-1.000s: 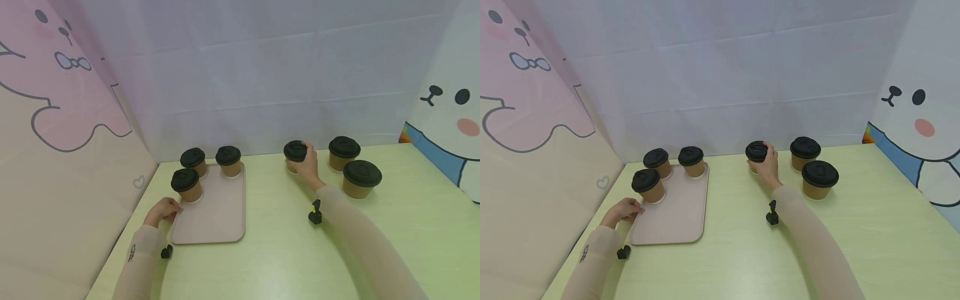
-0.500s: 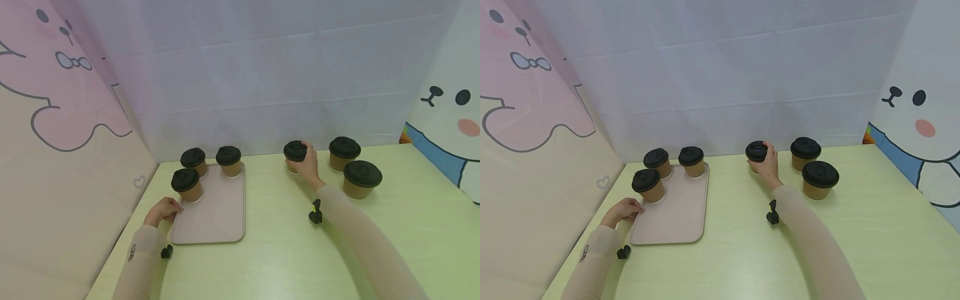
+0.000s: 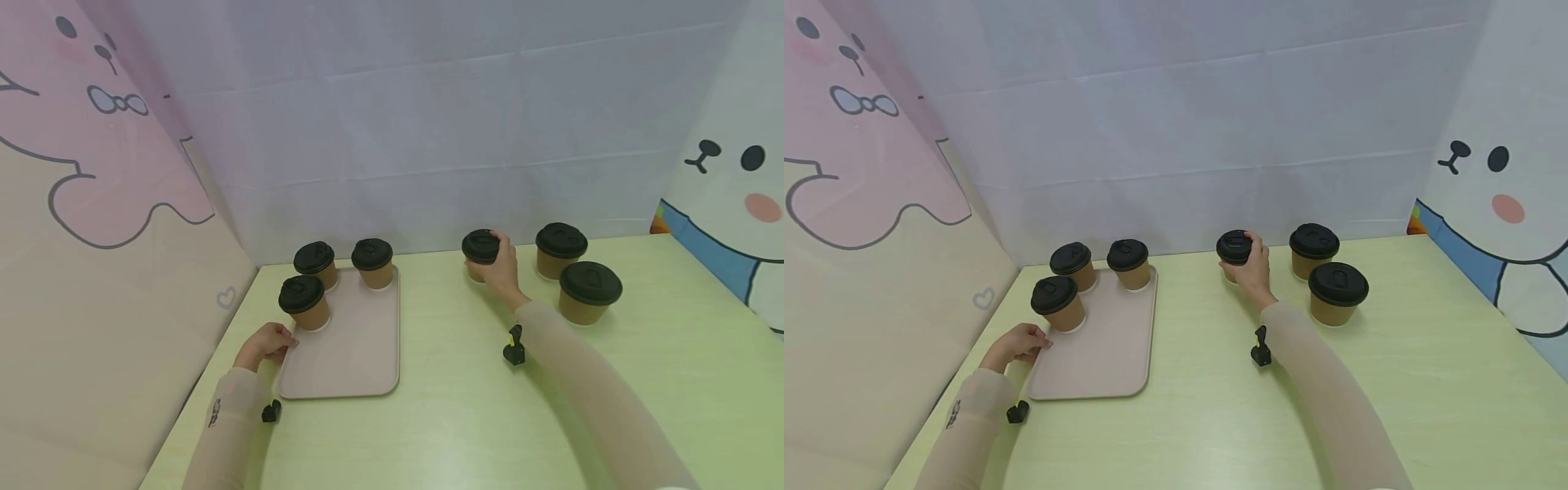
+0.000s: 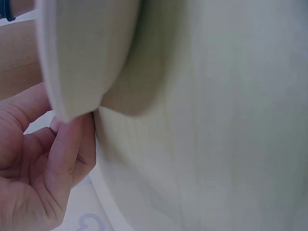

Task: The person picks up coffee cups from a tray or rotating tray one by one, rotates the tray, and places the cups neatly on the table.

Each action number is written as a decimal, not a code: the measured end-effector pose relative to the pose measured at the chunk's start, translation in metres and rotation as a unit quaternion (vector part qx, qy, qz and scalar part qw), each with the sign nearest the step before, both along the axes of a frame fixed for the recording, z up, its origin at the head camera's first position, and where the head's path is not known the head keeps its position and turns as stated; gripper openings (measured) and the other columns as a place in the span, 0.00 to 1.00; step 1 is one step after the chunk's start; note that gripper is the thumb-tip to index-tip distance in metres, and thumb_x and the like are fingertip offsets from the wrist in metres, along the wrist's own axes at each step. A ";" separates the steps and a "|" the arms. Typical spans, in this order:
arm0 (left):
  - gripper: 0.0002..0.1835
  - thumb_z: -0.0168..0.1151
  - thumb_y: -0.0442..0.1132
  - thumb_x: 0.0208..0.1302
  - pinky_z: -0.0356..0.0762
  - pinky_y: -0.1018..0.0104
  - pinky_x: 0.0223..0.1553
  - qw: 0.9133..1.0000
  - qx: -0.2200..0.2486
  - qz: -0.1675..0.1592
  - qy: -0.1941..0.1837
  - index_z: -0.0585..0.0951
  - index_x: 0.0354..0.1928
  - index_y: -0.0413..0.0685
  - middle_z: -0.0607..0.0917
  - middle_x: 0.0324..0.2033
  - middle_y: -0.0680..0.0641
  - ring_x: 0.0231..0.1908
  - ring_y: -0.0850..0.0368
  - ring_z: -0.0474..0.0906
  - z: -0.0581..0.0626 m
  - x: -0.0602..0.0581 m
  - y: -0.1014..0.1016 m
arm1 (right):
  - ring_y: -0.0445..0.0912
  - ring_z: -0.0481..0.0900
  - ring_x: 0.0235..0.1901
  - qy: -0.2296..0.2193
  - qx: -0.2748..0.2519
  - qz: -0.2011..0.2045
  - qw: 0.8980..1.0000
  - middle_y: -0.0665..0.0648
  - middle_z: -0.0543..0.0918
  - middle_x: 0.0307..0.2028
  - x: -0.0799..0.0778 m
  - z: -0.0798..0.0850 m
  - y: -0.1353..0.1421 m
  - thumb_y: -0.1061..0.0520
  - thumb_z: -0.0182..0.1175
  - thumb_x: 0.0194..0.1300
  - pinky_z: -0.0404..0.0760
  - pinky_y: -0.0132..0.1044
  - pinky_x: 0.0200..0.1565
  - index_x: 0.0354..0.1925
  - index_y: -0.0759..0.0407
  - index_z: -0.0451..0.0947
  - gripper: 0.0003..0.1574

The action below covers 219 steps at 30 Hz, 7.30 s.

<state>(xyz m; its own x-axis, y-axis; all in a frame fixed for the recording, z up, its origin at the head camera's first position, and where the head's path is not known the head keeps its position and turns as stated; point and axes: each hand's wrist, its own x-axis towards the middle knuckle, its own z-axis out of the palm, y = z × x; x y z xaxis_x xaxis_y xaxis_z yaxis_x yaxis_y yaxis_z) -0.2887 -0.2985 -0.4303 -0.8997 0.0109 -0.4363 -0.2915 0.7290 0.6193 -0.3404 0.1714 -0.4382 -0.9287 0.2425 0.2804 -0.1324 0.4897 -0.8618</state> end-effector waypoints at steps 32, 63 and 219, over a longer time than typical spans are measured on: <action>0.08 0.58 0.33 0.60 0.75 0.67 0.27 1.000 -0.003 0.001 -0.011 0.69 0.28 0.40 0.74 0.25 0.47 0.24 0.58 0.73 0.004 -0.002 -0.001 | 0.57 0.58 0.59 0.186 0.010 -0.025 0.982 0.65 0.60 0.58 0.009 0.003 0.002 0.52 0.66 0.53 0.58 0.51 0.61 0.60 0.64 0.58 0.42; 0.08 0.58 0.33 0.59 0.75 0.68 0.25 1.000 -0.006 -0.006 -0.006 0.69 0.28 0.40 0.72 0.23 0.48 0.23 0.59 0.71 -0.002 -0.005 0.000 | 0.58 0.68 0.44 0.280 0.028 -0.043 0.959 0.66 0.73 0.39 0.016 0.021 -0.034 0.58 0.60 0.57 0.69 0.51 0.46 0.34 0.65 0.73 0.10; 0.07 0.58 0.32 0.59 0.78 0.64 0.30 0.998 -0.048 -0.018 -0.032 0.71 0.29 0.37 0.74 0.25 0.46 0.26 0.57 0.72 0.008 -0.005 0.002 | 0.51 0.56 0.67 -0.028 0.075 0.291 0.953 0.59 0.54 0.69 0.037 0.023 -0.288 0.51 0.74 0.43 0.63 0.43 0.63 0.71 0.53 0.38 0.69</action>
